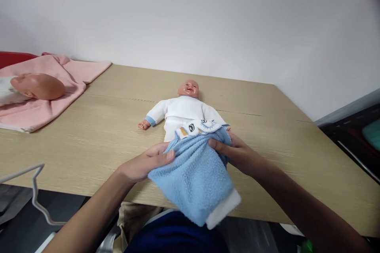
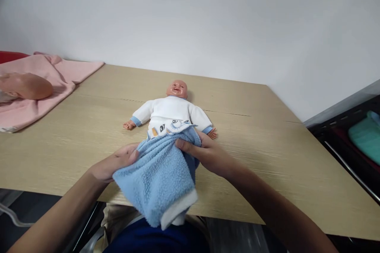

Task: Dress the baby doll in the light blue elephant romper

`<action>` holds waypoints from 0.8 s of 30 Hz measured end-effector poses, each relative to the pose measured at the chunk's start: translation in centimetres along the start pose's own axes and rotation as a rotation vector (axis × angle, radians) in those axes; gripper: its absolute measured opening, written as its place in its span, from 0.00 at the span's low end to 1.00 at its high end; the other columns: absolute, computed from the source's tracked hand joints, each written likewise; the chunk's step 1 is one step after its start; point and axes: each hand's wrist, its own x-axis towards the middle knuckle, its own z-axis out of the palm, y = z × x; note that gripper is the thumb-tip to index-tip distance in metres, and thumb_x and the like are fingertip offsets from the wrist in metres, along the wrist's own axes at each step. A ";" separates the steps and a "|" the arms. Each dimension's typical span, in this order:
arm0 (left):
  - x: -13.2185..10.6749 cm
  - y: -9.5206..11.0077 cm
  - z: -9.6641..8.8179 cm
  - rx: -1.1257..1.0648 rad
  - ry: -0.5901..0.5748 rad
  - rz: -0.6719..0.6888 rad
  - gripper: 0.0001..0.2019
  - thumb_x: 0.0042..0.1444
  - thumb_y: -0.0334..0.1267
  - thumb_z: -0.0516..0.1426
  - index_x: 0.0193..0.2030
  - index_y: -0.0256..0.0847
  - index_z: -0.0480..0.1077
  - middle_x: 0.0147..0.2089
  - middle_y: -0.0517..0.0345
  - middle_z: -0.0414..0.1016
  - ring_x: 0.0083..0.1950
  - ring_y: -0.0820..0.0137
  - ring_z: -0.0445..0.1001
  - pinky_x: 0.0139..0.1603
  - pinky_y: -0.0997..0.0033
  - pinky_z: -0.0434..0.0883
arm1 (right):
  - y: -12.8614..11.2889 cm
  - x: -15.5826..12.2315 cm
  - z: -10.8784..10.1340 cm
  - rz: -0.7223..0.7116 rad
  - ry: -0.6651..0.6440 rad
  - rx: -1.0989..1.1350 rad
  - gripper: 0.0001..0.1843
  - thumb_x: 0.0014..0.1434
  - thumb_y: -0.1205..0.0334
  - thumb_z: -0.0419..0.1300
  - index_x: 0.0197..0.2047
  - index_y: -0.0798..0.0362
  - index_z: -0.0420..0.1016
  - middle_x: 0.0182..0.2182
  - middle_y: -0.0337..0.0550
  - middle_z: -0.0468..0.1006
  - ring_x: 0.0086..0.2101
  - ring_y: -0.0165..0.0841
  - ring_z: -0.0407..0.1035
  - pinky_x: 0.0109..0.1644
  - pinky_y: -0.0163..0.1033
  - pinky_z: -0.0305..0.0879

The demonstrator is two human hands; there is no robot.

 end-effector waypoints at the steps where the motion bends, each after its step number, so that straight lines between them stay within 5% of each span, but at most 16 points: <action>1: 0.0 -0.3 -0.2 -0.012 -0.028 0.013 0.29 0.60 0.67 0.72 0.49 0.40 0.84 0.42 0.51 0.85 0.39 0.65 0.81 0.38 0.70 0.76 | 0.0 0.2 0.2 0.000 -0.014 -0.001 0.31 0.66 0.34 0.74 0.62 0.45 0.86 0.63 0.48 0.85 0.65 0.48 0.77 0.74 0.55 0.72; 5: 0.3 -0.1 0.2 -0.032 -0.111 -0.117 0.36 0.47 0.62 0.80 0.55 0.40 0.82 0.43 0.53 0.84 0.39 0.64 0.81 0.36 0.70 0.78 | 0.0 1.0 1.1 0.042 -0.079 -0.068 0.29 0.66 0.31 0.73 0.55 0.46 0.89 0.57 0.47 0.88 0.59 0.48 0.80 0.67 0.53 0.78; 9: 0.4 0.7 1.4 0.006 -0.063 -0.273 0.34 0.53 0.53 0.80 0.62 0.43 0.78 0.45 0.55 0.83 0.40 0.65 0.82 0.37 0.70 0.80 | 0.5 1.6 1.5 0.123 0.052 -0.090 0.31 0.65 0.30 0.73 0.52 0.50 0.88 0.51 0.46 0.89 0.52 0.46 0.82 0.58 0.48 0.79; 13: -0.4 -0.3 1.2 -0.103 -0.045 -0.111 0.22 0.61 0.55 0.75 0.53 0.42 0.83 0.37 0.53 0.84 0.34 0.64 0.82 0.38 0.66 0.81 | 1.1 2.5 0.8 0.043 -0.117 -0.006 0.26 0.69 0.36 0.72 0.55 0.49 0.88 0.52 0.44 0.88 0.51 0.40 0.80 0.58 0.42 0.76; 17: -1.3 -1.7 0.6 -0.216 0.080 0.021 0.19 0.68 0.55 0.69 0.57 0.45 0.84 0.40 0.50 0.85 0.36 0.59 0.85 0.39 0.60 0.82 | 2.0 3.8 0.0 0.113 -0.254 0.060 0.28 0.67 0.35 0.74 0.52 0.51 0.88 0.46 0.43 0.87 0.43 0.36 0.78 0.51 0.40 0.77; 21: -1.0 -2.2 0.6 -0.199 0.186 -0.044 0.20 0.72 0.57 0.65 0.56 0.45 0.84 0.36 0.52 0.85 0.38 0.59 0.85 0.44 0.60 0.82 | 2.9 4.5 -0.2 0.188 -0.074 0.122 0.31 0.62 0.29 0.75 0.46 0.51 0.87 0.39 0.42 0.85 0.37 0.35 0.76 0.42 0.38 0.75; 24: -0.7 -2.2 1.0 -0.106 0.221 -0.153 0.20 0.71 0.57 0.66 0.57 0.45 0.84 0.41 0.53 0.86 0.46 0.58 0.84 0.53 0.61 0.80 | 2.9 4.4 -0.1 0.144 0.073 0.094 0.33 0.62 0.26 0.73 0.52 0.46 0.88 0.50 0.45 0.88 0.50 0.44 0.81 0.54 0.45 0.81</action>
